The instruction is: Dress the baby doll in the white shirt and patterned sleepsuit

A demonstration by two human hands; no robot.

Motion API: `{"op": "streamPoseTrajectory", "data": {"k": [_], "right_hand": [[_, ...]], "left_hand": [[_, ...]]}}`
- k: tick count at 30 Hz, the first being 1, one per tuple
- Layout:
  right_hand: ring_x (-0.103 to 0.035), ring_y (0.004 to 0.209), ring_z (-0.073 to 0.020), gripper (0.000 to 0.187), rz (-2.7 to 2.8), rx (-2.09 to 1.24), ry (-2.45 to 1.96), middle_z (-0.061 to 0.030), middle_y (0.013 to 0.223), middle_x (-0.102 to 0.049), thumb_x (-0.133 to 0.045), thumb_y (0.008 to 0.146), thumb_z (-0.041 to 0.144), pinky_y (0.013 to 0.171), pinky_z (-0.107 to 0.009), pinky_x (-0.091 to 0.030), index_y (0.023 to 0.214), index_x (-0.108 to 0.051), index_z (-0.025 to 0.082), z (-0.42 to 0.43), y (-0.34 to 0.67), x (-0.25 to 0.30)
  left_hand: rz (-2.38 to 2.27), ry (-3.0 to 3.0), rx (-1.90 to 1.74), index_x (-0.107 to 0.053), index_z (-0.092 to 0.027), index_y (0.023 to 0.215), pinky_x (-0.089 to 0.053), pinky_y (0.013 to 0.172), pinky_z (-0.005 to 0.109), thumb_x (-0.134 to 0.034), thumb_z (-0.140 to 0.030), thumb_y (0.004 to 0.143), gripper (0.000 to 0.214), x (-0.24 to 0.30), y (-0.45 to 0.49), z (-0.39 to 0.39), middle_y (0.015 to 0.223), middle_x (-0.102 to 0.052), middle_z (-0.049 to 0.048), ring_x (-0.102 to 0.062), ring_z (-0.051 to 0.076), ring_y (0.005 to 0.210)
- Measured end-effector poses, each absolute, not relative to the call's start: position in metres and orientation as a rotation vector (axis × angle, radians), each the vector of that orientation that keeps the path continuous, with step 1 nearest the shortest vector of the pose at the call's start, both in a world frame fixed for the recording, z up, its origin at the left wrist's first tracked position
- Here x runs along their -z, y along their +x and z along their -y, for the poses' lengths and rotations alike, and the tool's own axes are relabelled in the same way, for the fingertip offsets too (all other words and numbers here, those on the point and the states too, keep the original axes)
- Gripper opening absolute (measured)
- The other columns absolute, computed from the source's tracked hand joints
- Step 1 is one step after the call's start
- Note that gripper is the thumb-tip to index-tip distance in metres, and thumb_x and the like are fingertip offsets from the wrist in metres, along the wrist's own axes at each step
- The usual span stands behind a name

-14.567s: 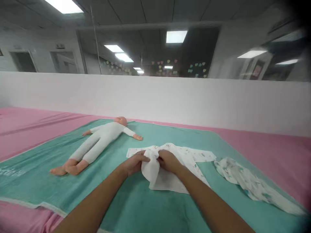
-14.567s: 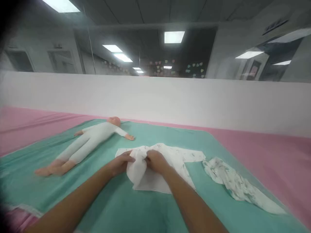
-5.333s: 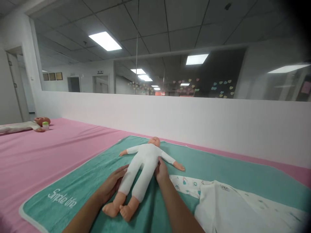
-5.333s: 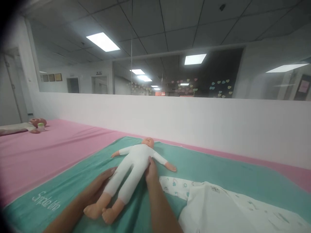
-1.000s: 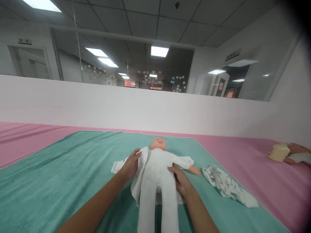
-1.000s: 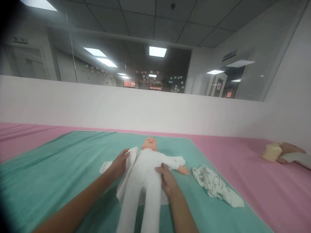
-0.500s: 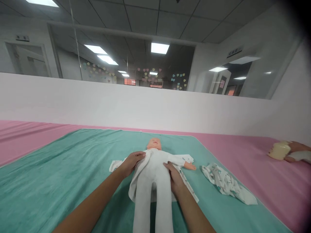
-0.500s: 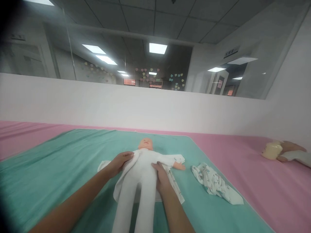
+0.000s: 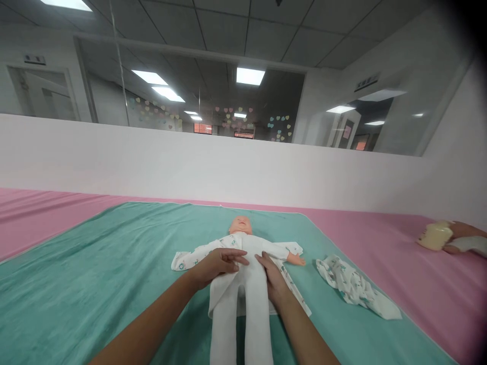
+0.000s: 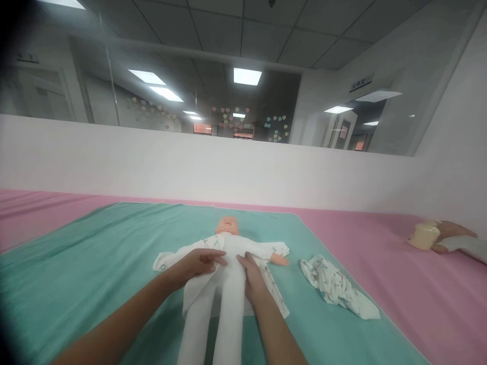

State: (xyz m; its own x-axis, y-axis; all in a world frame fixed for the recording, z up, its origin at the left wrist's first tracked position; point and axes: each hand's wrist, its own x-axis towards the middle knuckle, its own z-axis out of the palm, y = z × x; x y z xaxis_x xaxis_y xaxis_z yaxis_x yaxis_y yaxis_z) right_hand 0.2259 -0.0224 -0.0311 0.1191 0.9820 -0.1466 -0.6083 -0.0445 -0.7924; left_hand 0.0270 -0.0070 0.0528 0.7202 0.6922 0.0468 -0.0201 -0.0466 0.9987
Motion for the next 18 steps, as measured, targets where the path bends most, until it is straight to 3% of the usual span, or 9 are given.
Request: {"op": "streamPoseTrajectory", "data": {"k": [3, 6, 11, 13, 15, 18], "right_hand": [[-0.063, 0.092, -0.0206, 0.067, 0.568, -1.407, -0.846, -0.003, 0.121, -0.057, -0.072, 0.064, 0.031, 0.074, -0.032, -0.054, 0.124, -0.042, 0.028, 0.021, 0.226, 0.031], [-0.061, 0.098, -0.0196, 0.064, 0.509, -1.369, -0.87, -0.0019, 0.125, -0.054, -0.075, 0.061, 0.028, 0.078, -0.031, -0.053, 0.119, -0.046, 0.028, 0.019, 0.227, 0.033], [-0.06, 0.1, -0.0225, 0.055, 0.504, -1.321, -0.907, -0.0063, 0.116, -0.06, -0.076, 0.059, 0.027, 0.079, -0.033, -0.053, 0.109, -0.053, 0.021, 0.019, 0.231, 0.036], [-0.061, 0.097, -0.0227, 0.049, 0.492, -1.294, -0.93, -0.0071, 0.112, -0.063, -0.076, 0.058, 0.027, 0.077, -0.032, -0.054, 0.103, -0.056, 0.019, 0.019, 0.232, 0.037], [-0.062, 0.094, -0.0229, 0.044, 0.538, -1.292, -0.887, -0.0078, 0.105, -0.066, -0.075, 0.06, 0.029, 0.076, -0.032, -0.053, 0.099, -0.059, 0.017, 0.017, 0.234, 0.037], [-0.064, 0.088, -0.0235, 0.042, 0.566, -1.292, -0.782, -0.0078, 0.094, -0.068, -0.072, 0.064, 0.033, 0.076, -0.034, -0.053, 0.099, -0.06, 0.015, 0.01, 0.236, 0.038]], "left_hand": [[-0.445, 1.48, -0.454, -0.059, -0.02, 0.114, -0.04, 0.054, 0.025, -0.064, -0.026, 0.071, 0.043, -0.057, 0.025, 0.014, 0.115, -0.061, 0.0119, -0.06, 0.017, 0.07], [-0.357, 1.471, -0.337, -0.063, -0.016, 0.106, -0.04, 0.051, 0.025, -0.064, -0.033, 0.073, 0.038, -0.054, 0.022, 0.016, 0.109, -0.063, 0.0145, -0.063, 0.02, 0.072], [-0.372, 1.283, -0.593, -0.063, -0.014, 0.093, -0.032, 0.04, 0.022, -0.058, -0.04, 0.076, 0.031, -0.04, 0.02, 0.002, 0.097, -0.066, 0.0114, -0.055, 0.011, 0.051], [-0.475, 1.193, -0.838, -0.062, -0.016, 0.094, -0.039, 0.047, 0.023, -0.057, -0.04, 0.077, 0.029, -0.034, 0.02, -0.008, 0.097, -0.066, 0.0092, -0.057, 0.012, 0.057], [-0.626, 1.222, -1.029, -0.062, -0.018, 0.096, -0.046, 0.061, 0.026, -0.057, -0.039, 0.077, 0.029, -0.026, 0.021, -0.017, 0.102, -0.065, 0.009, -0.061, 0.017, 0.077], [-0.866, 1.57, -1.162, -0.064, -0.02, 0.099, -0.043, 0.09, 0.032, -0.059, -0.037, 0.075, 0.03, -0.011, 0.022, -0.026, 0.117, -0.06, 0.0076, -0.052, 0.023, 0.11]]}}
